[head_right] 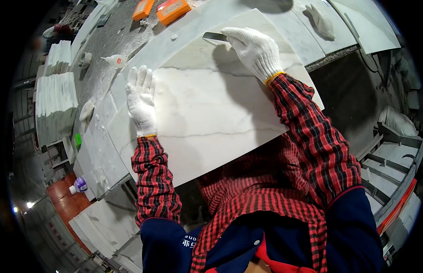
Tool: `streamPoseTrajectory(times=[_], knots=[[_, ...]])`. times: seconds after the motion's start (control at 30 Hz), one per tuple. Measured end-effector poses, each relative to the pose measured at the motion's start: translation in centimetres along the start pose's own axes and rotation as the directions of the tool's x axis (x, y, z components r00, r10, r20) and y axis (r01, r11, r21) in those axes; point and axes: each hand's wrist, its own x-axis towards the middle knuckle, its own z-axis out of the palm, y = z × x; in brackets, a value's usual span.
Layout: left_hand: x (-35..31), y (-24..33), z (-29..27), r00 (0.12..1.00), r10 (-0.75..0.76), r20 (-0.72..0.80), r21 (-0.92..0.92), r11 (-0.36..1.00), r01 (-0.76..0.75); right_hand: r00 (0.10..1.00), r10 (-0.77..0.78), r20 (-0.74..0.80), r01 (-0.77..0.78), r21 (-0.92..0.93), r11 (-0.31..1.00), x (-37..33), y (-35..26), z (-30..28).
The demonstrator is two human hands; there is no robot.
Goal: The person scrapes a white stone tile with a metal scraper to remove residue, then wipes the surface with a cloth. The person repeats this process on multiple tiles at a workbench in a workshop.
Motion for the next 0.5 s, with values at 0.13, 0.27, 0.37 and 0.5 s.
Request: streamPoseTrajectory(times=[0.13, 0.27, 0.37, 0.5], knots=[[0.4, -0.9, 0.9, 0.998, 0.008, 0.062, 0.027, 1.000, -0.010, 1.000, -0.006, -0.020, 0.006, 0.007, 1.000, -0.1, 0.2, 0.2], [-1.7, 0.7, 2.3, 0.993, -0.093, 0.067, 0.004, 0.996, 0.093, 0.998, 0.056, 0.028, -0.057, 0.009, 0.998, 0.1, 0.1, -0.1], [-2.2, 1.8, 2.2, 0.993, -0.102, -0.053, -0.022, 0.995, 0.101, 1.000, 0.023, 0.009, -0.023, -0.034, 0.999, -0.1, 0.1, -0.2], [-1.0, 1.1, 1.1, 0.996, 0.036, -0.079, -0.009, 0.999, -0.037, 1.000, 0.017, 0.003, -0.017, -0.019, 1.000, 0.0, 0.2, 0.1]])
